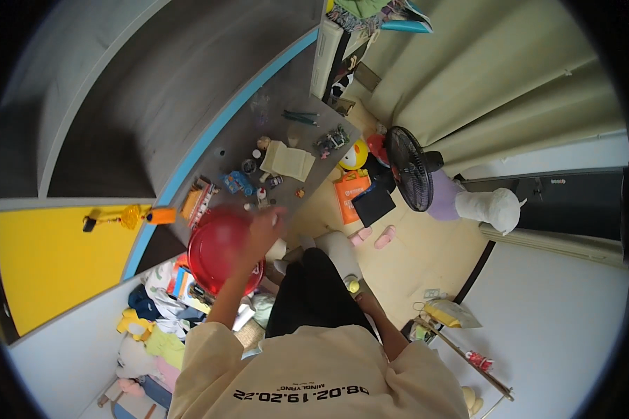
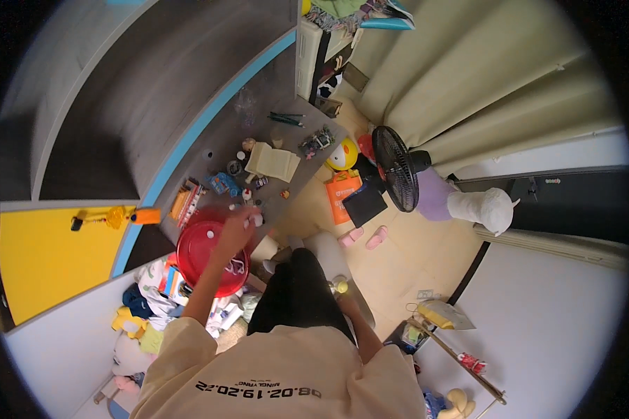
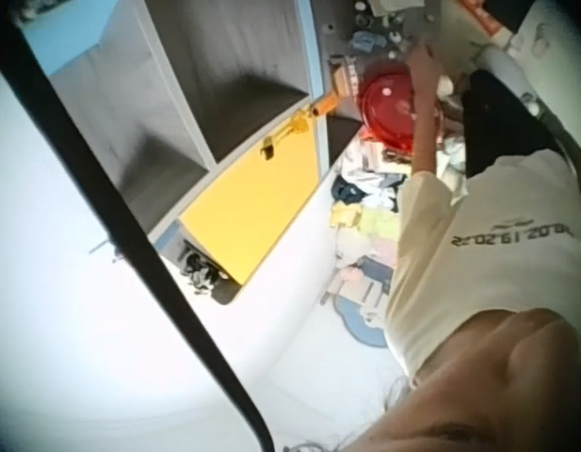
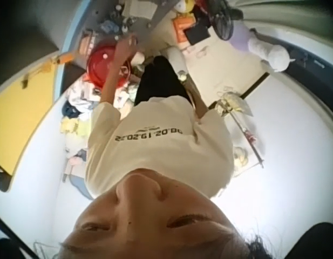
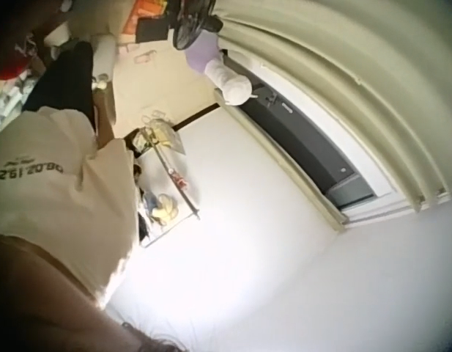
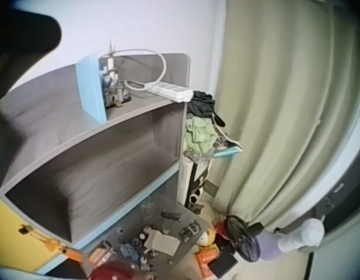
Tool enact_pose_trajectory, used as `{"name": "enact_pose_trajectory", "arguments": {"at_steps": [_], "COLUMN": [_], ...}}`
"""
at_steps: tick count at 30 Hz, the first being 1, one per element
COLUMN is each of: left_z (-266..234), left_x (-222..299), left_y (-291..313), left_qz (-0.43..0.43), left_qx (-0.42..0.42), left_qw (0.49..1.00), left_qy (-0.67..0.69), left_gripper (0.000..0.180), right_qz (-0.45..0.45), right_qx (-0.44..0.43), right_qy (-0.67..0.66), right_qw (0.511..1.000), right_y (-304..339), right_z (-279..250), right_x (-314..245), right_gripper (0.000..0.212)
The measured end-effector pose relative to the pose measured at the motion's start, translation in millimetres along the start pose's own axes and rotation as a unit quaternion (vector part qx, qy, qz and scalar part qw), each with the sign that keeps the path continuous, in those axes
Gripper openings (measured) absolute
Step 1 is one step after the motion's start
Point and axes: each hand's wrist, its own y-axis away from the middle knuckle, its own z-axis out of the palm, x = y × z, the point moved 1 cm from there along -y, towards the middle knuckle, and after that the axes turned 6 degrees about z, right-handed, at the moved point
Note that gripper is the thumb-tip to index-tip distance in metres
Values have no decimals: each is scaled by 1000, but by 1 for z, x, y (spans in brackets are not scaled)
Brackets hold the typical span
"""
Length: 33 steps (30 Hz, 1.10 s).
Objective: The person organizes a cluttered shelf by placing a white robot toy on a black stand, arranging a blue pen holder, and positioning a large red and yellow building block structure. They then use a maroon cloth to wipe the shelf surface and the block structure.
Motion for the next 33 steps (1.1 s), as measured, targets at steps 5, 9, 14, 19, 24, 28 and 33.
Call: {"name": "enact_pose_trajectory", "arguments": {"at_steps": [5,9,14,19,24,28,33], "left_z": [-88,-128,-155,-150,-151,-152,-159], "left_x": [11,-25,-59,-56,-60,-70,-84], "left_y": [-140,-207,-231,-230,-232,-235,-234], "left_qz": [135,136,99,130,116,117,136], "left_qx": [81,2,4,63,33,25,28], "left_qw": [946,875,872,903,892,894,904], "left_qy": [-284,-465,-480,-404,-435,-432,-405], "left_gripper": [42,84,92,88,80,78,76], "right_qz": [-61,-68,-170,-196,-169,-109,-73], "right_qx": [34,90,129,187,18,-82,-179], "right_qy": [-93,-182,-113,-114,-109,-207,-295], "right_qw": [993,977,970,956,979,969,936], "right_y": [-70,-138,-185,-227,-257,-281,-286], "right_z": [-16,-46,-95,-84,-46,-5,30], "right_x": [-13,-64,-130,-171,-223,-268,-323], "right_gripper": [18,15,13,15,20,20,15]}}
